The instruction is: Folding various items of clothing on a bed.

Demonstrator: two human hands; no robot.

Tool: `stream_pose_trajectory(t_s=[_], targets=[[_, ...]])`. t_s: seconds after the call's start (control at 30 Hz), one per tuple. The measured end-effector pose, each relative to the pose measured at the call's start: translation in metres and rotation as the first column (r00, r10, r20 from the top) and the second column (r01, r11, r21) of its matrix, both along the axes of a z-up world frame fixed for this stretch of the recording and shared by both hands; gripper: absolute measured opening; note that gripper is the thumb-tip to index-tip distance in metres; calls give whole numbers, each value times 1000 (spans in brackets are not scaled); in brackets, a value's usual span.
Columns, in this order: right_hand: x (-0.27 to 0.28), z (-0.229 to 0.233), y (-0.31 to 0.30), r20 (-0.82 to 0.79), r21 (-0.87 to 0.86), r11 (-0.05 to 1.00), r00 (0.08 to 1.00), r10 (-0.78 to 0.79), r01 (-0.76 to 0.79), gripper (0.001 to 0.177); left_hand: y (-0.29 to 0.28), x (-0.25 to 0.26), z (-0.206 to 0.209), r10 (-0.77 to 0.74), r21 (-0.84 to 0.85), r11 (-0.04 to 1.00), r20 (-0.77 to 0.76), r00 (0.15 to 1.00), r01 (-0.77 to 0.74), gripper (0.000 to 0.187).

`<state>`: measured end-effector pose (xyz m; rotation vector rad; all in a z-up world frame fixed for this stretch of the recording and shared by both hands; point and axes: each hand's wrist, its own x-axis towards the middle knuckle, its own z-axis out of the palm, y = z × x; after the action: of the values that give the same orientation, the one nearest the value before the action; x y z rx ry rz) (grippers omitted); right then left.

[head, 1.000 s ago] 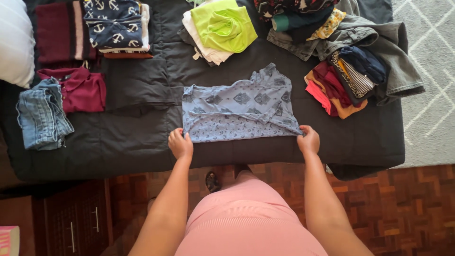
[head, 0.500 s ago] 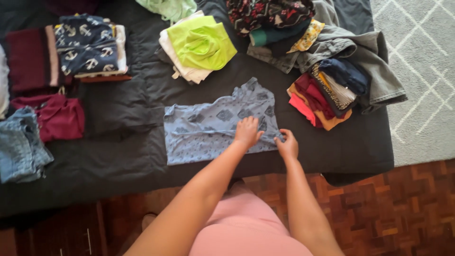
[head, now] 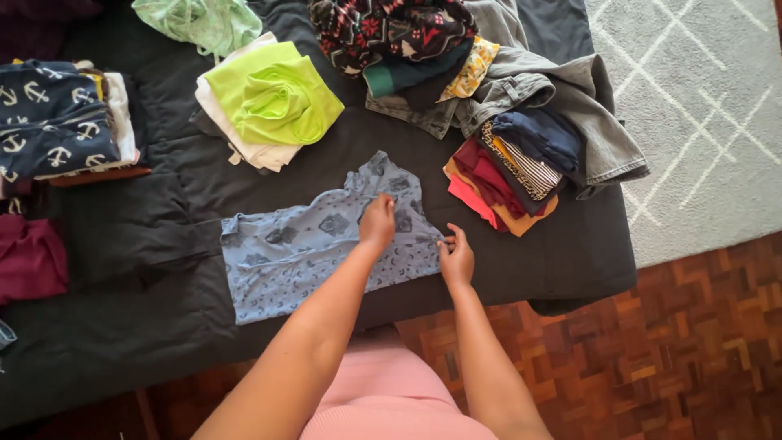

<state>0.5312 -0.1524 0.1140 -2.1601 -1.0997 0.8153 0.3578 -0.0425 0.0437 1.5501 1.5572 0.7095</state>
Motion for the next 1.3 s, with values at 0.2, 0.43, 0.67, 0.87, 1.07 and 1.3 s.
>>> stream_pose_trajectory(t_s=[0.2, 0.43, 0.67, 0.87, 1.07, 1.3], targets=[[-27, 5, 3, 504, 270, 927, 859, 93, -259, 17, 0, -11, 28, -153, 351, 920, -86, 985, 173, 62], [-46, -56, 16, -583, -18, 999, 811, -44, 41, 33, -28, -29, 21, -285, 155, 944, -65, 956, 292, 34], [-41, -96, 30, -659, -185, 935, 668, -347, 303, 43, -53, -73, 44, -475, 365, 789, -149, 867, 495, 55], [-49, -72, 59, -662, 166, 884, 714, -228, 436, 32, -31, -191, 45, -91, 242, 953, -351, 932, 184, 48], [-81, -33, 126, 157, 225, 931, 954, 257, -288, 41, 2, -288, 8, 64, 273, 953, -599, 798, 129, 69], [-110, 3, 211, 524, 29, 549, 480, 703, -835, 81, 25, -315, 22, -144, 19, 969, -764, 628, 245, 53]])
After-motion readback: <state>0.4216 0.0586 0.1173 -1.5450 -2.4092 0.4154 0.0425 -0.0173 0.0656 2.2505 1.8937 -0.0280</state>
